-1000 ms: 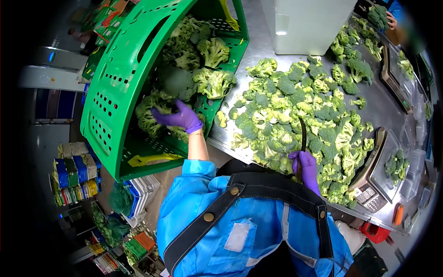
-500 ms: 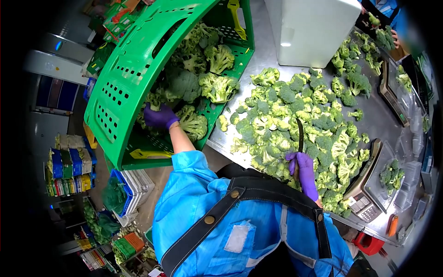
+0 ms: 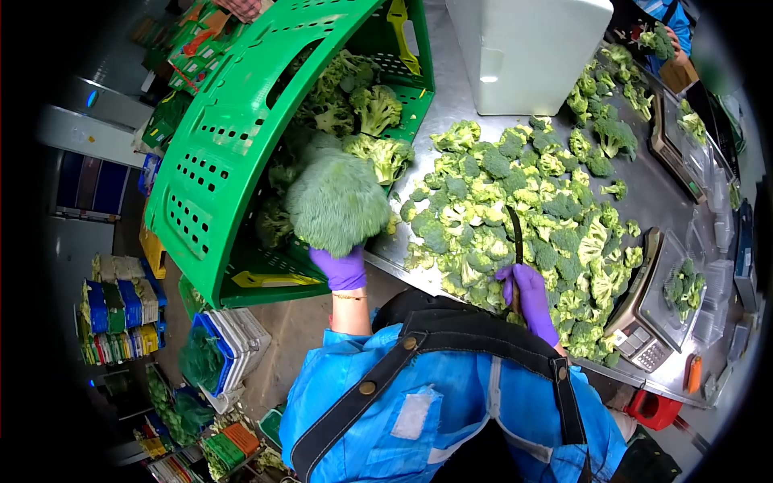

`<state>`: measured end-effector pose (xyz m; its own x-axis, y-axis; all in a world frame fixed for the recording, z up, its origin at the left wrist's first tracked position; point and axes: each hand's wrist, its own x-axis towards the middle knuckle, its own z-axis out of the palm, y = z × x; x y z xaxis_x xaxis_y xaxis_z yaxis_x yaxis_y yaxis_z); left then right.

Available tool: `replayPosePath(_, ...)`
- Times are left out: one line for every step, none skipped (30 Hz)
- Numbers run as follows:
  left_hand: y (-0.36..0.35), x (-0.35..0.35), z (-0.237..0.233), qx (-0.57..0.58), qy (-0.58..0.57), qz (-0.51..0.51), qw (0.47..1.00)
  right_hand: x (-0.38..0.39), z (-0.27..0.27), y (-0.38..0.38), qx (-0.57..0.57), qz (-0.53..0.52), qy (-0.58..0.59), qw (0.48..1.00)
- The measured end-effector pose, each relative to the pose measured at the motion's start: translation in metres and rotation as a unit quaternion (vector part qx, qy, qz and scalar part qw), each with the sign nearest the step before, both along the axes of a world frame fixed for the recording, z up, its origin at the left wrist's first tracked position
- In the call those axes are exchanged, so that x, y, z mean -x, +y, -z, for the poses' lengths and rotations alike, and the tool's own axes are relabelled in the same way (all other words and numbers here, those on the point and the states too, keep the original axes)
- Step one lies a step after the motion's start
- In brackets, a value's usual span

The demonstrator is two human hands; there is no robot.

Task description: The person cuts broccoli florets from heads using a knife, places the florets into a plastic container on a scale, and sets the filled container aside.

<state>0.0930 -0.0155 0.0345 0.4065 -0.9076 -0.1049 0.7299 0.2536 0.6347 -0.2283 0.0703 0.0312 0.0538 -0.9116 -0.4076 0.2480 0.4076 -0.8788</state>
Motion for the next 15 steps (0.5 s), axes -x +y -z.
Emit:
replayPosePath(0.003, -0.001, 0.020, 0.011, 0.001, 0.085, 0.996, -0.001, -0.001, -0.001, 0.013, -0.011, 0.005, 1.000)
replayPosePath(0.006, 0.006, 0.029, 0.008, 0.004, 0.137, 0.990, -0.001, -0.001, -0.001, 0.025, -0.021, 0.011, 0.999)
replayPosePath(0.006, 0.017, 0.035, 0.005, 0.018, 0.179, 0.984, -0.003, -0.003, -0.001, 0.023, -0.014, 0.014, 1.000)
replayPosePath(0.005, 0.029, 0.040, 0.003, 0.034, 0.219, 0.975, -0.006, -0.004, -0.002, 0.042, -0.019, 0.019, 0.999)
replayPosePath(0.005, 0.041, 0.042, 0.005, 0.046, 0.255, 0.966, -0.007, -0.006, -0.003, 0.059, -0.023, 0.024, 0.998)
replayPosePath(0.003, 0.051, 0.044, 0.005, 0.059, 0.287, 0.956, -0.005, -0.010, -0.004, 0.066, -0.046, 0.002, 0.997)
replayPosePath(0.001, 0.064, 0.048, 0.004, 0.074, 0.319, 0.945, -0.005, -0.020, -0.005, 0.064, -0.033, 0.006, 0.997)
replayPosePath(-0.001, 0.073, 0.049, 0.004, 0.088, 0.343, 0.935, -0.008, -0.034, -0.007, 0.070, -0.029, 0.012, 0.997)
replayPosePath(-0.002, 0.083, 0.051, 0.006, 0.101, 0.367, 0.925, -0.010, -0.044, -0.009, 0.077, -0.025, 0.017, 0.997)
replayPosePath(-0.002, 0.091, 0.052, 0.004, 0.111, 0.388, 0.915, -0.011, -0.048, -0.011, 0.097, -0.031, 0.021, 0.995)
replayPosePath(-0.003, 0.097, 0.053, 0.004, 0.118, 0.406, 0.906, -0.010, -0.051, -0.012, 0.117, -0.038, 0.026, 0.992)
replayPosePath(-0.003, 0.101, 0.053, 0.005, 0.123, 0.420, 0.899, -0.007, -0.055, -0.012, 0.104, -0.061, 0.012, 0.993)
replayPosePath(-0.002, 0.104, 0.053, 0.004, 0.128, 0.432, 0.893, -0.009, -0.053, -0.011, 0.104, -0.053, 0.015, 0.993)
replayPosePath(-0.002, 0.105, 0.054, 0.005, 0.132, 0.443, 0.887, -0.014, -0.048, -0.012, 0.137, -0.038, 0.017, 0.990)
replayPosePath(-0.002, 0.107, 0.054, 0.003, 0.134, 0.453, 0.881, -0.016, -0.044, -0.012, 0.172, -0.024, 0.020, 0.985)
